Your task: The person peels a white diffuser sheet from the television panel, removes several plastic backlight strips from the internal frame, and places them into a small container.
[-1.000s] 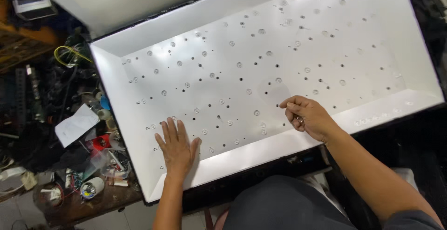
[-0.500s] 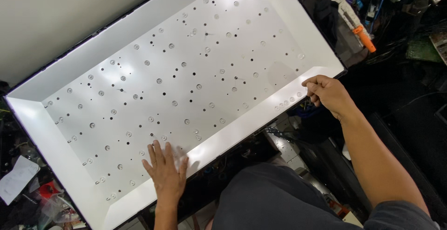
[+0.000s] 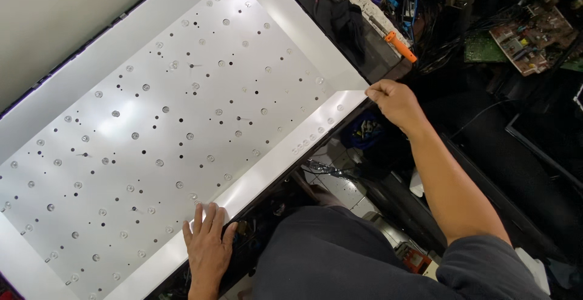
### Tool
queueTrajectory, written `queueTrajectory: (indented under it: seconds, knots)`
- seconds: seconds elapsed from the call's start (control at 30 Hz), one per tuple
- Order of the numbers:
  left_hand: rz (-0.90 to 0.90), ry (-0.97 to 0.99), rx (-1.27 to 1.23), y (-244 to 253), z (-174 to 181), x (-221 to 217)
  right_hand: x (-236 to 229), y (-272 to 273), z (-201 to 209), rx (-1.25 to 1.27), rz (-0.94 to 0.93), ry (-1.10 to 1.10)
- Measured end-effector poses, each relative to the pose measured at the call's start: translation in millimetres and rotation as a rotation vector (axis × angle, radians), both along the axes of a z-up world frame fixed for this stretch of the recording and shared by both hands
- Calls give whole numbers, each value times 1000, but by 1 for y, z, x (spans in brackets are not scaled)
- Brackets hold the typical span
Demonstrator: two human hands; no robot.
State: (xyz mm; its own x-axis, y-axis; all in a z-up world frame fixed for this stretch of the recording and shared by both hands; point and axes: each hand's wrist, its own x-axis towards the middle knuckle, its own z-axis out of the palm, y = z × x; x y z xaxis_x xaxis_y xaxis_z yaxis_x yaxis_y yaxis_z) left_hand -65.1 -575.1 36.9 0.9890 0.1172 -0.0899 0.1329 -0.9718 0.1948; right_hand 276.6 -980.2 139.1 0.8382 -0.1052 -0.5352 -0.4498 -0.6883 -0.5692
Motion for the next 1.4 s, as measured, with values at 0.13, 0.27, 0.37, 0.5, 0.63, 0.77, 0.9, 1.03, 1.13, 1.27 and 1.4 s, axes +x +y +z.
queueTrajectory:
  seconds: [0.13, 0.27, 0.37, 0.5, 0.63, 0.77, 0.9, 1.03, 1.13, 1.27, 1.4]
  knots:
    - [9, 43, -8, -19, 11, 18, 15, 10, -18, -96, 267, 31]
    - [-89, -85, -116, -56, 20, 55, 28, 24, -28, -96, 578, 33]
    - [-114, -83, -111, -92, -8, 85, 33, 19, -75, -208, 757, -143]
    - [-79, -67, -127, -132, -32, 138, 15, 35, -109, -471, 995, -482]
    - [-66, -60, -173, -153, -41, 167, -8, 57, -125, -426, 1051, -551]
    - [-45, -3, -257, -160, -42, 184, -9, 64, -126, -374, 1136, -428]
    - [-13, 49, -357, -164, -25, 203, 29, 39, -99, -117, 1051, -161]
    - [-82, -70, -350, -175, -45, 220, 56, 23, -92, -60, 923, -82]
    - [-121, -92, -339, -185, -49, 228, 46, 21, -119, -170, 1015, -246]
    - [-166, -131, -358, -197, -59, 242, 35, 25, -128, -316, 1103, -541]
    - [-151, -181, -358, -208, -73, 249, 27, 28, -150, -328, 1107, -694]
